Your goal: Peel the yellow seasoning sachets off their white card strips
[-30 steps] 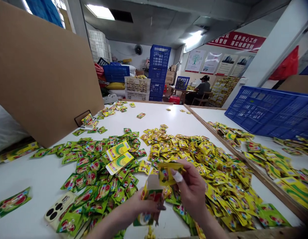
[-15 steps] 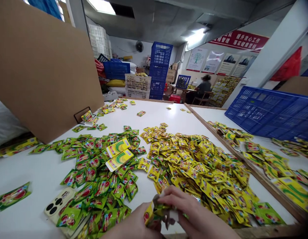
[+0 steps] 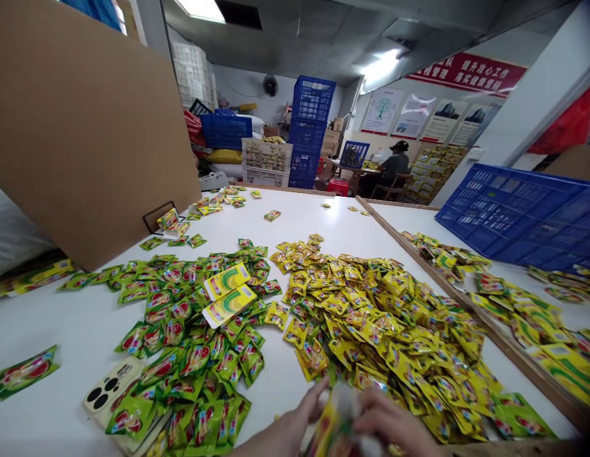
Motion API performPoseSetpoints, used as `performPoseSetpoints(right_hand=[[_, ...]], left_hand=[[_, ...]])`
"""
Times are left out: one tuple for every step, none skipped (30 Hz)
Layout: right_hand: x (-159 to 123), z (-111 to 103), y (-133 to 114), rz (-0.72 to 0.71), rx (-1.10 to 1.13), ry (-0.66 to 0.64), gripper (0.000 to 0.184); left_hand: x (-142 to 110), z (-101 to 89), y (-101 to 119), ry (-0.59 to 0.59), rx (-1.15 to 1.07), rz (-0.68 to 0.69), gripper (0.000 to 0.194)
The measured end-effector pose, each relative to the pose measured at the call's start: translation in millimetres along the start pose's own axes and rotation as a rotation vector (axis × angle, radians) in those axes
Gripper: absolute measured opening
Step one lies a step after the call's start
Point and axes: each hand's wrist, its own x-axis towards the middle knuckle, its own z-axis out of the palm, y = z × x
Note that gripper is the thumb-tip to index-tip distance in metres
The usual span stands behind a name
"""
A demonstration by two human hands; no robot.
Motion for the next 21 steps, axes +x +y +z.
performPoseSetpoints(right_hand=[[-3, -28, 8, 0.042, -0.147, 0.159, 0.02], [-6, -58, 19, 0.064, -0.328, 0.356, 0.021], [-8, -88, 30, 0.099, -0.528, 0.535, 0.021], [-7, -114, 42, 0.161, -0.744, 0.67, 0.024], [-5, -133, 51, 0.267, -0.949, 0.706, 0.029], [0, -142, 57, 0.336, -1.093, 0.742, 0.032], [7, -141, 60, 0.359, -1.156, 0.75, 0.033], [16, -129, 58, 0.337, -1.149, 0.728, 0.031], [27, -108, 53, 0.267, -1.068, 0.685, 0.026], [38, -79, 46, 0.183, -0.954, 0.599, 0.023], [49, -47, 38, 0.123, -0.89, 0.44, 0.023], [59, -14, 29, 0.104, -0.884, 0.307, 0.023], [67, 17, 21, 0.131, -0.902, 0.233, 0.02], [73, 42, 15, 0.163, -0.908, 0.188, 0.017], [77, 61, 10, 0.193, -0.911, 0.162, 0.014], [79, 74, 8, 0.221, -0.895, 0.154, 0.013], [80, 81, 7, 0.241, -0.854, 0.152, 0.014], [80, 83, 8, 0.258, -0.782, 0.152, 0.015], [80, 82, 8, 0.271, -0.669, 0.148, 0.016], [79, 79, 8, 0.282, -0.511, 0.138, 0.016], [78, 75, 6, 0.291, -0.317, 0.125, 0.013]], left_hand=[[-4, -8.4, 3, 0.095, 0.154, 0.007, 0.087], [-8, -18.4, 5, 0.227, 0.328, 0.0, 0.072], [-12, -29.0, 6, 0.379, 0.509, -0.033, 0.057], [-15, -39.3, 6, 0.522, 0.681, -0.093, 0.046], [-17, -48.3, 5, 0.628, 0.826, -0.169, 0.04], [-18, -55.4, 3, 0.677, 0.938, -0.244, 0.038], [-19, -60.3, -1, 0.683, 1.007, -0.309, 0.039], [-19, -63.0, -4, 0.669, 1.034, -0.355, 0.041], [-18, -63.8, -8, 0.646, 1.024, -0.375, 0.042], [-18, -63.4, -12, 0.628, 0.986, -0.377, 0.042], [-18, -62.4, -16, 0.624, 0.927, -0.361, 0.041], [-18, -61.3, -20, 0.629, 0.855, -0.332, 0.04], [-19, -60.6, -24, 0.643, 0.778, -0.296, 0.039], [-20, -60.5, -27, 0.662, 0.703, -0.26, 0.038], [-22, -61.1, -29, 0.681, 0.633, -0.226, 0.036], [-23, -62.2, -31, 0.694, 0.565, -0.198, 0.033], [-24, -63.5, -32, 0.702, 0.492, -0.183, 0.03], [-24, -64.8, -33, 0.706, 0.399, -0.181, 0.028], [-24, -65.6, -32, 0.701, 0.285, -0.18, 0.029], [-23, -65.7, -32, 0.692, 0.158, -0.174, 0.032], [-21, -64.9, -31, 0.688, 0.031, -0.166, 0.035]])
